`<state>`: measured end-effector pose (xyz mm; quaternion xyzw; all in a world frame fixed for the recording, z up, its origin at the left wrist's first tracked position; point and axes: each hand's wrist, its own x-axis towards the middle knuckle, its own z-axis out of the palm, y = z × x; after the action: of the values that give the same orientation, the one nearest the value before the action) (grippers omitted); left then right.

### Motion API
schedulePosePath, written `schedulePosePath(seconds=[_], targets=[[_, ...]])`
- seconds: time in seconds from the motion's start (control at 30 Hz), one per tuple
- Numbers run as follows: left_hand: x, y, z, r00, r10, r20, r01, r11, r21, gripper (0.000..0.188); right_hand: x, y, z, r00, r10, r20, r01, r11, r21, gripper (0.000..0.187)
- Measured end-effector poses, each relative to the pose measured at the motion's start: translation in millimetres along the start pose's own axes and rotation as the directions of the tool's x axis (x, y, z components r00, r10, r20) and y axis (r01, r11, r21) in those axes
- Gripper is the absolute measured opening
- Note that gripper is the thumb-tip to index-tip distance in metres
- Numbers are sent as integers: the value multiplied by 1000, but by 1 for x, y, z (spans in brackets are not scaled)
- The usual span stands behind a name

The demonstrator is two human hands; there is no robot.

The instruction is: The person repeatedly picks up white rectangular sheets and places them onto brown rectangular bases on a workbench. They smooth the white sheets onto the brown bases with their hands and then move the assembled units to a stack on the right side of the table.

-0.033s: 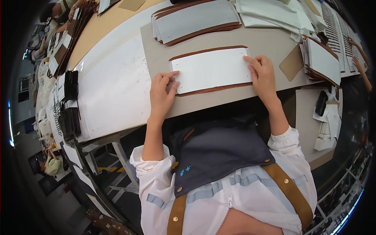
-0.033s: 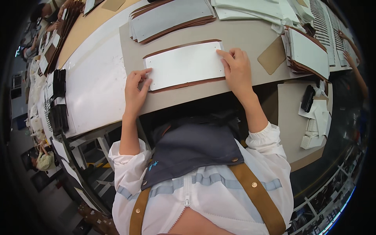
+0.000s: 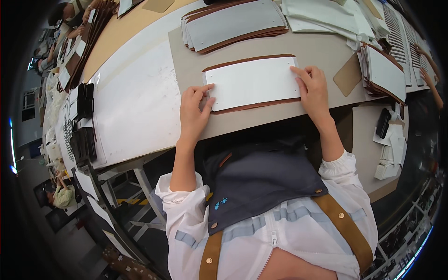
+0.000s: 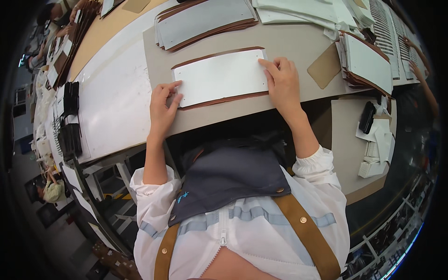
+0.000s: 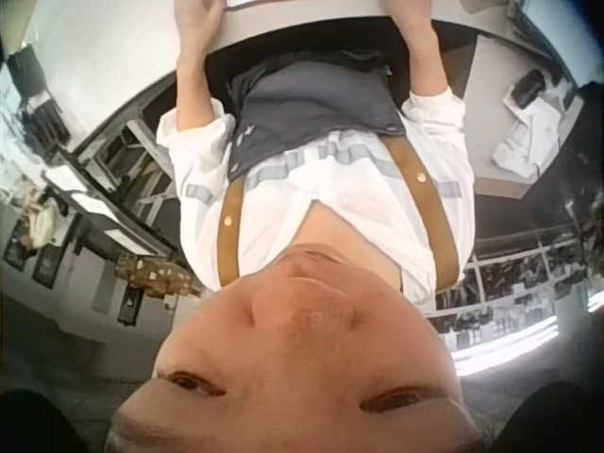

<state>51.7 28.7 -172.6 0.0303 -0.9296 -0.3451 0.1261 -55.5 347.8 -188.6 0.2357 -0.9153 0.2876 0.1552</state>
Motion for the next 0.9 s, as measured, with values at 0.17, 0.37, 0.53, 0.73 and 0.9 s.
schedulePosePath(seconds=[0.17,0.37,0.53,0.73,0.9], targets=[[-8,0,5,993,110,-37,-100,973,206,43,-1,-5,-3,1000,-14,26,16,997,-77,33],[14,20,28,966,255,-48,-245,957,157,55,13,-30,20,993,-113,21,112,992,49,36],[20,30,79,964,248,95,-266,898,351,61,15,-60,62,945,-281,166,281,959,20,51],[21,31,72,957,176,229,-267,841,471,68,16,-57,53,906,-281,317,333,935,-123,70],[16,22,51,969,139,205,-221,861,459,87,12,-31,28,949,-140,284,186,972,-145,88]])
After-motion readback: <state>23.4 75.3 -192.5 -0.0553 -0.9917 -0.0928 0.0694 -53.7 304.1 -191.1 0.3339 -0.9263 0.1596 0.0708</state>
